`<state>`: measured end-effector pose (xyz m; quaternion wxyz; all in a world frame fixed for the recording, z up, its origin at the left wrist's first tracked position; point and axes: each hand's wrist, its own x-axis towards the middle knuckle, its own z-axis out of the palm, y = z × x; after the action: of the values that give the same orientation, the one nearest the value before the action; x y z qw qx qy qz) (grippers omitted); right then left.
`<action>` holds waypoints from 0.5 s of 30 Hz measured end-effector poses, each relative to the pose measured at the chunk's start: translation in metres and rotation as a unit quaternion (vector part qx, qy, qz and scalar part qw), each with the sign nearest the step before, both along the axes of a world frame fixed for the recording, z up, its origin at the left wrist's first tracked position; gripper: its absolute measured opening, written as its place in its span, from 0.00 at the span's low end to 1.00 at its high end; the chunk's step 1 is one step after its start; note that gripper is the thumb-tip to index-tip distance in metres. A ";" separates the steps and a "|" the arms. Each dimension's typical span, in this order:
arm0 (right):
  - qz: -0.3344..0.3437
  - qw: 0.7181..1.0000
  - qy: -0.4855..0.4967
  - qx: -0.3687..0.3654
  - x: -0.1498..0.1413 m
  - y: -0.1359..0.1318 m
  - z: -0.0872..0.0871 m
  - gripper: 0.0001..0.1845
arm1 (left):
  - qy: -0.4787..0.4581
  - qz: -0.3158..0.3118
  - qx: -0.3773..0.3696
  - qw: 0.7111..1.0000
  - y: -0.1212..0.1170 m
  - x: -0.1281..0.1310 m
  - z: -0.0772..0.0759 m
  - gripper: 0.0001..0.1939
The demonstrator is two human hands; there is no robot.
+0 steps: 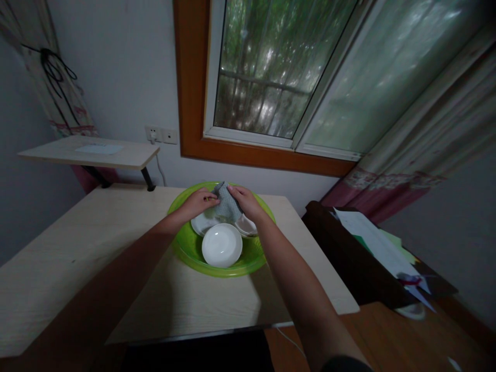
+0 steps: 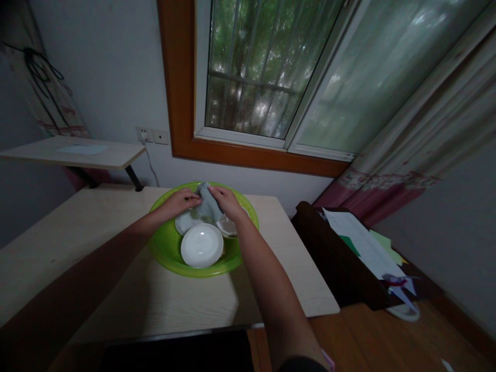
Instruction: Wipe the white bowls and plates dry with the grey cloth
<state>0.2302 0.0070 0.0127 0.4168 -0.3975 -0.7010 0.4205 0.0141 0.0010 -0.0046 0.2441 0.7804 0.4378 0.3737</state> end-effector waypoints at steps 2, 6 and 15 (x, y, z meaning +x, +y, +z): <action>-0.007 1.000 -0.007 0.010 0.000 0.000 0.000 0.27 | -0.003 -0.009 0.007 1.000 0.000 0.000 0.000 0.12; -0.047 0.998 -0.030 0.026 0.003 0.005 -0.002 0.28 | -0.028 0.032 0.015 0.999 -0.006 -0.002 0.004 0.09; -0.074 0.997 -0.027 0.011 0.001 0.000 -0.001 0.23 | 0.007 0.092 0.068 0.993 -0.005 -0.003 0.001 0.02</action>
<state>0.2315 0.0066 0.0118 0.4323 -0.4545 -0.6852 0.3702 0.0114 -0.0040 -0.0041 0.1519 0.7542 0.4829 0.4182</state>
